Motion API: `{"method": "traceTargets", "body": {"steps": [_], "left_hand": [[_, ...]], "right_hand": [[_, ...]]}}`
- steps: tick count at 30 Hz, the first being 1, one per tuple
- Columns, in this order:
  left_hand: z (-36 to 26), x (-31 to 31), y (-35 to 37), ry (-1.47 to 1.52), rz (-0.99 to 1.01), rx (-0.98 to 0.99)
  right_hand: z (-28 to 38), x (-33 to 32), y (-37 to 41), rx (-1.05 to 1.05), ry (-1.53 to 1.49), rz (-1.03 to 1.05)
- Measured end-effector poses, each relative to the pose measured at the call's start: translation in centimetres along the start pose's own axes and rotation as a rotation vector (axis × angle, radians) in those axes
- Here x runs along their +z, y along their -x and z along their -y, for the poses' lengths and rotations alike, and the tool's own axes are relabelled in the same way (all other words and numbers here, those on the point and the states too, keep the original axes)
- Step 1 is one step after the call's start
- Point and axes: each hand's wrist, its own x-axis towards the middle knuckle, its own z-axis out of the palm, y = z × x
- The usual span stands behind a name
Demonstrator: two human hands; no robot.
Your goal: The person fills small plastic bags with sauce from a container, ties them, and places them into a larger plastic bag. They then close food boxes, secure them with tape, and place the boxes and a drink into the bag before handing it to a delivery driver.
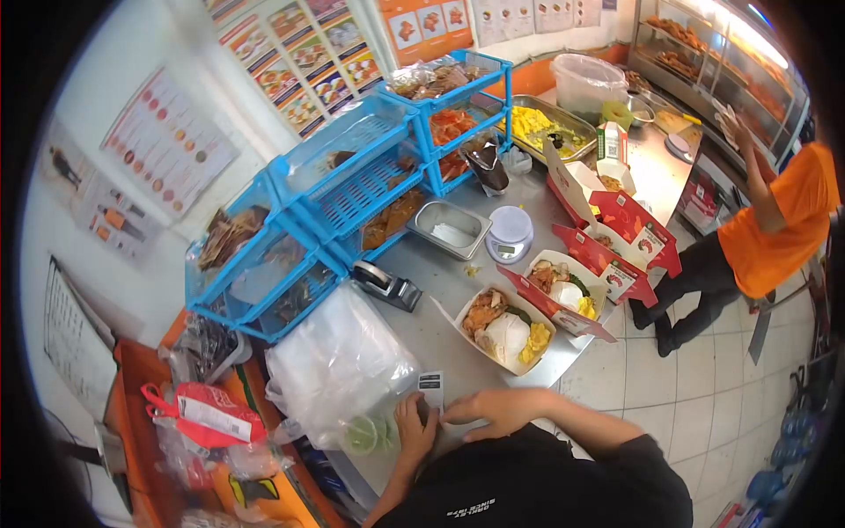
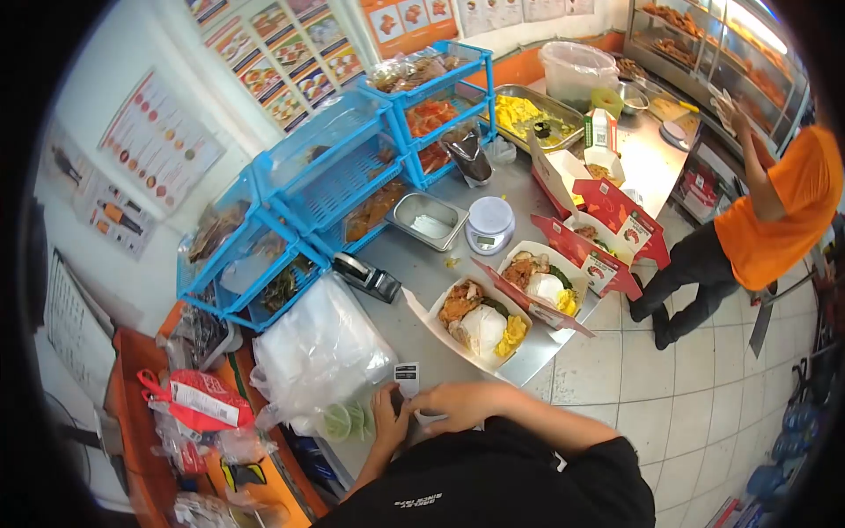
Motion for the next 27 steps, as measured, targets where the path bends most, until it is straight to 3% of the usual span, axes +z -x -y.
{"method": "traceTargets", "body": {"steps": [4,6,8,10,12,14,16,18,19,21,22,24,27], "left_hand": [[1.4,0.8,-0.1,0.038,-0.012,-0.089],[2.6,1.2,0.0,0.014,-0.019,-0.027],[3.1,1.4,-0.2,0.001,-0.034,0.037],[2.6,1.3,-0.3,0.014,-0.032,0.019],[2.5,1.2,-0.4,-0.013,-0.026,0.032],[2.5,1.1,-0.4,-0.040,-0.026,0.049],[2.4,1.1,-0.3,-0.031,0.004,-0.006],[2.5,0.8,-0.6,-0.014,0.003,-0.011],[2.4,0.9,-0.4,0.009,0.006,-0.019],[2.2,0.9,-0.5,-0.008,0.003,-0.048],[2.1,0.8,-0.4,-0.027,0.012,-0.054],[2.3,0.8,-0.5,-0.018,0.006,-0.074],[2.2,0.8,-0.4,-0.009,0.002,-0.073]], "right_hand": [[4.5,-11.9,5.5,0.029,0.149,-0.217],[4.1,-17.9,5.5,0.275,0.212,-0.351],[-1.0,-23.2,3.8,0.284,0.307,-0.549],[-7.1,-27.3,0.6,0.467,0.423,-0.663],[-13.3,-28.8,-2.9,0.558,0.577,-0.771],[-17.7,-28.3,-5.9,0.645,0.643,-0.741],[-18.5,-27.5,-7.3,0.731,0.712,-0.706],[-17.1,-26.2,-8.1,0.747,0.542,-0.668],[-16.4,-25.3,-8.2,0.739,0.545,-0.649],[-15.5,-23.9,-7.7,0.358,0.847,-0.735],[-15.2,-23.6,-7.6,0.345,0.843,-0.709],[-15.0,-23.6,-7.6,0.189,0.839,-0.871],[-15.9,-23.9,-8.2,0.345,0.631,-0.935]]}}
